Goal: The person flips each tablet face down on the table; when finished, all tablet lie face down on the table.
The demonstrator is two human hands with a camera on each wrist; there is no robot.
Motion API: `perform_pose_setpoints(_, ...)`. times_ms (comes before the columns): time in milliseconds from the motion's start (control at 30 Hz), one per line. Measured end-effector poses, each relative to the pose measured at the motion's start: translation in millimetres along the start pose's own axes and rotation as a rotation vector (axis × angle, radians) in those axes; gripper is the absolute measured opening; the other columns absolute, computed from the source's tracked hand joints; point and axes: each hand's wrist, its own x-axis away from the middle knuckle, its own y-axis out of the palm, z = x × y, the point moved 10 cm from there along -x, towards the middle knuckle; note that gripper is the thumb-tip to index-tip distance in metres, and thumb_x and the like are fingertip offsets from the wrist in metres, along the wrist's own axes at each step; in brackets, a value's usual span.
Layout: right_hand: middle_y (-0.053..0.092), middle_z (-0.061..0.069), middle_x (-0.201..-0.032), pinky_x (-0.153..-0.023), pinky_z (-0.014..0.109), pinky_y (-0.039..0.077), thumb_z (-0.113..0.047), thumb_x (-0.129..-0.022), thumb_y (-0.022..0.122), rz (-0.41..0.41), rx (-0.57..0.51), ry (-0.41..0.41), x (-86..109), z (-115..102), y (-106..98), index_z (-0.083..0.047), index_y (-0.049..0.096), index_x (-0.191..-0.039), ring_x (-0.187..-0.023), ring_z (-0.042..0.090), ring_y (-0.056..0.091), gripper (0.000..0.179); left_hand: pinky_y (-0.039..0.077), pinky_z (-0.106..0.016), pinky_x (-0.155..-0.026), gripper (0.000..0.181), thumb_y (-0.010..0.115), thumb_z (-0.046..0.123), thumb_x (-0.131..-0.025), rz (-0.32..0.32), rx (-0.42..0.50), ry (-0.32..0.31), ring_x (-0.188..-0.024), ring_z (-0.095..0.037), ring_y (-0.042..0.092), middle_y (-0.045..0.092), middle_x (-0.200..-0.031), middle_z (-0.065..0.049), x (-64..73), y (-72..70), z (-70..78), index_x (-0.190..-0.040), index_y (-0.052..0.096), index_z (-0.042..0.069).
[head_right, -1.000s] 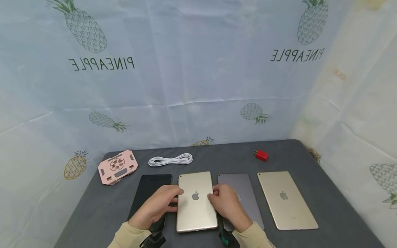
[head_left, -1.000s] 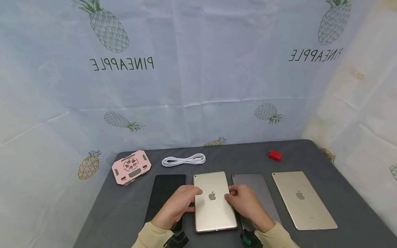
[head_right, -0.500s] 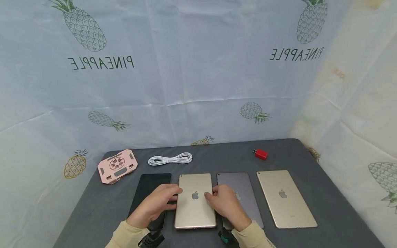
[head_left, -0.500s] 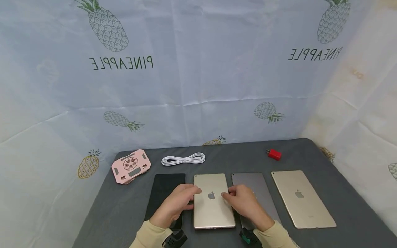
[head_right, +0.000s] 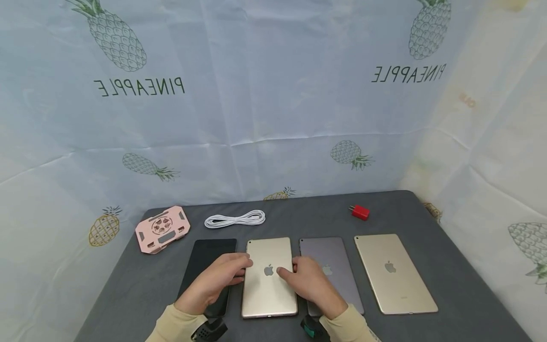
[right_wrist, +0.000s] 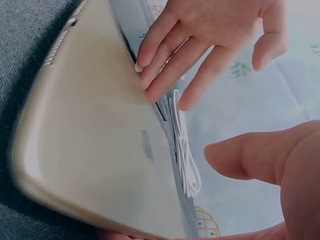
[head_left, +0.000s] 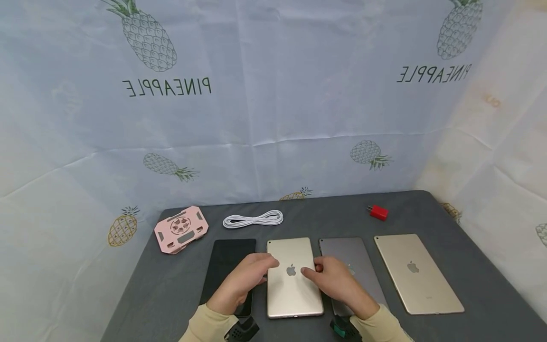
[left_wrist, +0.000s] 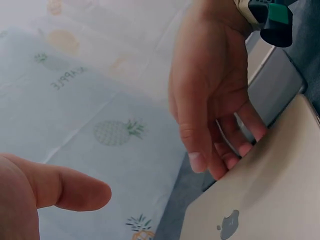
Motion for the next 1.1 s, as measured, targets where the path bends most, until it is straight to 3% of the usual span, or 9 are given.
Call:
perform_pose_setpoints(167, 0.046, -0.005, -0.063, -0.052, 0.024, 0.027, -0.030, -0.095, 0.078, 0.001, -0.007, -0.010, -0.7, -2.2, -0.5, -0.012, 0.070, -0.081, -0.057, 0.011, 0.040, 0.024, 0.042, -0.068, -0.120, 0.067, 0.062, 0.031, -0.100, -0.016, -0.037, 0.015, -0.149, -0.050, 0.049, 0.048, -0.162, -0.032, 1.0, 2.9, 2.5, -0.150, 0.054, -0.013)
perform_pose_setpoints(300, 0.042, -0.005, -0.061, -0.052, 0.025, 0.025, -0.032, -0.095, 0.078, -0.004, -0.001, -0.002, -0.8, -2.5, -0.4, -0.013, 0.064, -0.072, -0.056, 0.011, 0.037, 0.033, 0.039, -0.071, -0.121, 0.070, 0.062, 0.031, -0.100, -0.017, -0.044, 0.022, -0.150, -0.055, 0.046, 0.048, -0.161, -0.034, 2.2, 4.1, 3.0, -0.151, 0.051, -0.015)
perform_pose_setpoints(400, 0.039, -0.006, -0.059, -0.052, 0.026, 0.023, -0.033, -0.095, 0.077, -0.008, -0.003, 0.004, -0.5, -3.2, -0.7, -0.014, 0.058, -0.068, -0.055, 0.012, 0.035, 0.039, 0.047, -0.066, -0.115, 0.069, 0.062, 0.031, -0.099, -0.014, -0.048, 0.020, -0.106, -0.044, 0.069, 0.068, -0.122, -0.027, 2.2, 5.1, 2.4, -0.150, 0.052, -0.015)
perform_pose_setpoints(533, 0.035, -0.007, -0.059, -0.053, 0.027, 0.022, -0.034, -0.096, 0.076, -0.018, -0.011, 0.012, 0.8, -3.6, -0.4, -0.017, 0.051, -0.064, -0.055, 0.012, 0.033, 0.044, 0.052, -0.063, -0.109, 0.070, 0.063, 0.030, -0.098, -0.005, -0.046, 0.026, -0.088, -0.026, 0.060, 0.067, -0.114, -0.024, 3.0, 5.6, 2.4, -0.150, 0.052, -0.015)
perform_pose_setpoints(567, 0.034, -0.007, -0.058, -0.053, 0.027, 0.021, -0.034, -0.096, 0.076, -0.022, -0.014, 0.014, 1.2, -3.7, -0.2, -0.017, 0.049, -0.063, -0.055, 0.011, 0.032, 0.046, 0.052, -0.064, -0.110, 0.071, 0.063, 0.030, -0.098, -0.005, -0.042, 0.026, -0.090, -0.027, 0.060, 0.065, -0.125, -0.028, 3.6, 5.8, 2.5, -0.151, 0.050, -0.016)
perform_pose_setpoints(633, 0.032, -0.007, -0.059, -0.053, 0.027, 0.020, -0.033, -0.097, 0.075, -0.025, -0.018, 0.012, 2.3, -4.8, -0.4, -0.019, 0.044, -0.063, -0.055, 0.011, 0.030, 0.048, 0.051, -0.067, -0.111, 0.072, 0.063, 0.030, -0.099, -0.003, -0.038, 0.028, -0.116, -0.034, 0.064, 0.057, -0.149, -0.034, 4.3, 5.9, 2.7, -0.152, 0.049, -0.016)
perform_pose_setpoints(700, 0.030, -0.007, -0.058, -0.053, 0.027, 0.019, -0.033, -0.097, 0.075, -0.025, -0.014, 0.006, 3.6, -6.5, -1.0, -0.019, 0.041, -0.062, -0.055, 0.011, 0.028, 0.050, 0.052, -0.067, -0.109, 0.072, 0.063, 0.030, -0.099, -0.005, -0.026, 0.016, -0.119, -0.039, 0.064, 0.054, -0.152, -0.035, 4.3, 6.4, 1.7, -0.152, 0.049, -0.016)
perform_pose_setpoints(800, 0.029, -0.008, -0.059, -0.054, 0.027, 0.019, -0.032, -0.097, 0.076, -0.023, 0.001, -0.008, 6.5, -9.8, -2.2, -0.020, 0.040, -0.063, -0.055, 0.011, 0.028, 0.051, 0.053, -0.068, -0.108, 0.072, 0.064, 0.031, -0.099, -0.005, -0.009, -0.001, -0.145, -0.049, 0.052, 0.047, -0.161, -0.034, 4.3, 6.4, 1.3, -0.152, 0.049, -0.016)
perform_pose_setpoints(1100, 0.044, -0.004, -0.064, -0.055, 0.028, 0.028, -0.034, -0.095, 0.077, -0.022, 0.057, -0.026, 9.1, -15.0, -3.5, -0.013, 0.056, -0.071, -0.059, 0.013, 0.039, 0.038, 0.053, -0.068, -0.107, 0.067, 0.063, 0.030, -0.099, 0.005, -0.005, -0.018, -0.145, -0.049, 0.052, 0.050, -0.159, -0.033, 2.6, 5.2, -0.7, -0.148, 0.055, -0.014)
